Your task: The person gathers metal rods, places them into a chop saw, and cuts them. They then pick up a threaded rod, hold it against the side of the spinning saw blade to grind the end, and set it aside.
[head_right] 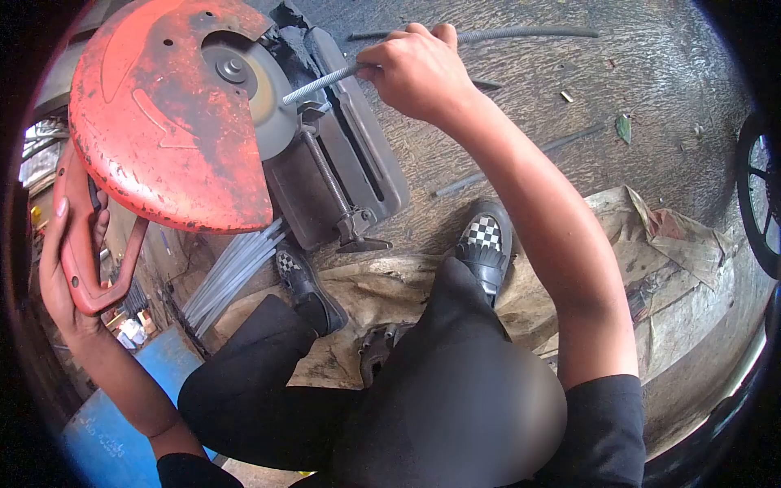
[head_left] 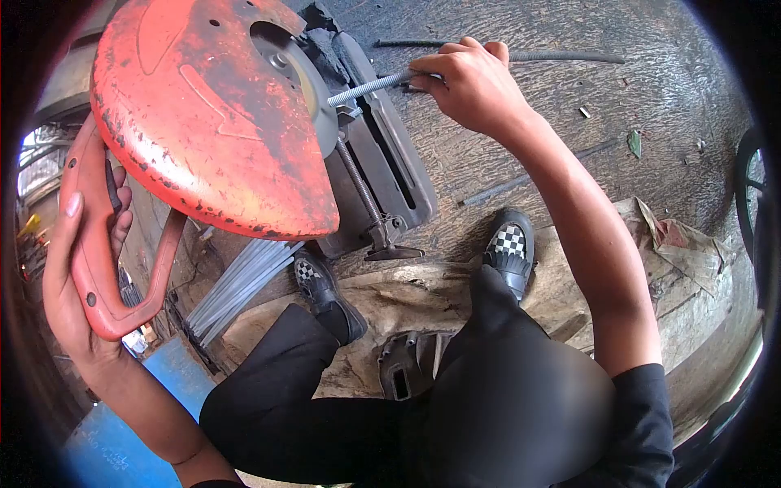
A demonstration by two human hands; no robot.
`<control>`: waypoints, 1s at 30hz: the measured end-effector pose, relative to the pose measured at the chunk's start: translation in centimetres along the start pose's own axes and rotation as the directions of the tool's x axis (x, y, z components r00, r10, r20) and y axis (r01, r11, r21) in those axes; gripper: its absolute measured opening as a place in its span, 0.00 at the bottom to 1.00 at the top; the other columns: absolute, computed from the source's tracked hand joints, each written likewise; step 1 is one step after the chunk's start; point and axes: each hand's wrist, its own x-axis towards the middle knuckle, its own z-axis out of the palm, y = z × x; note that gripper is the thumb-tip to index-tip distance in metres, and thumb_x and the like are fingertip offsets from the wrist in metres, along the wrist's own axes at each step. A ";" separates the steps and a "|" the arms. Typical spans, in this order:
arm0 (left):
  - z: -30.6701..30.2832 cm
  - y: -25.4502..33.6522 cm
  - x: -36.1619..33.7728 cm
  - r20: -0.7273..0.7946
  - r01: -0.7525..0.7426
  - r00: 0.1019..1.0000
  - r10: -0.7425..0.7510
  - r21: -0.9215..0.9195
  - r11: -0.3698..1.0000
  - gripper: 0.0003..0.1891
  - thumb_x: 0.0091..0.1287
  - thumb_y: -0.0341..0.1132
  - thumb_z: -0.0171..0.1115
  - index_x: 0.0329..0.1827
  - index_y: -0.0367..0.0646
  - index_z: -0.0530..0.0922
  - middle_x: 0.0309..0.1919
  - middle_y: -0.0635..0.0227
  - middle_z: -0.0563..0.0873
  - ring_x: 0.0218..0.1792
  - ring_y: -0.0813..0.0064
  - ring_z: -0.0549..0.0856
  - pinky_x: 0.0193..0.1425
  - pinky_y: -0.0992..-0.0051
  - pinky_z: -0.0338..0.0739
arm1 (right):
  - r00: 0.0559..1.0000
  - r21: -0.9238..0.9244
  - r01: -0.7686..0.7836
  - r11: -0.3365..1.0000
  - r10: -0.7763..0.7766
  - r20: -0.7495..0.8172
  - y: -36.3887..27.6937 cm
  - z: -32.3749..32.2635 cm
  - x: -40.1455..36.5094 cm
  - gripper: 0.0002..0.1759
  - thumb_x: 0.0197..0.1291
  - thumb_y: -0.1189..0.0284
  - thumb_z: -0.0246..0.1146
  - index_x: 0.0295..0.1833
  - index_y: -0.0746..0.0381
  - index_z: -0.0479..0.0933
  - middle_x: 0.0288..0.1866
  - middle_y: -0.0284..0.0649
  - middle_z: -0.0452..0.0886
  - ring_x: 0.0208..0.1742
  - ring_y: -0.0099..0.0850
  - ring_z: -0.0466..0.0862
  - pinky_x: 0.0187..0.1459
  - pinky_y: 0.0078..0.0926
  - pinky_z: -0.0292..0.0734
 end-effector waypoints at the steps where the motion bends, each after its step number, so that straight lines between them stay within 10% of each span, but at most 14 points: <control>1: 0.3 0.1 -0.1 -0.004 -0.012 1.000 0.012 -0.061 0.998 0.28 0.69 0.38 0.59 0.66 0.28 0.66 0.55 0.51 0.80 0.53 0.66 0.82 0.61 0.70 0.74 | 1.000 -0.001 -0.002 1.000 0.002 -0.001 0.0 0.1 0.1 0.09 0.58 0.62 0.63 0.42 0.46 0.86 0.34 0.34 0.84 0.46 0.35 0.79 0.50 0.45 0.63; 30: 0.0 0.1 -0.1 0.001 -0.008 1.000 0.008 -0.054 0.999 0.28 0.69 0.38 0.58 0.65 0.26 0.66 0.56 0.49 0.79 0.55 0.63 0.82 0.61 0.69 0.75 | 0.997 -0.060 0.078 0.995 -0.077 0.011 -1.7 -1.2 -0.1 0.08 0.57 0.63 0.64 0.40 0.47 0.86 0.32 0.31 0.82 0.45 0.31 0.79 0.51 0.41 0.62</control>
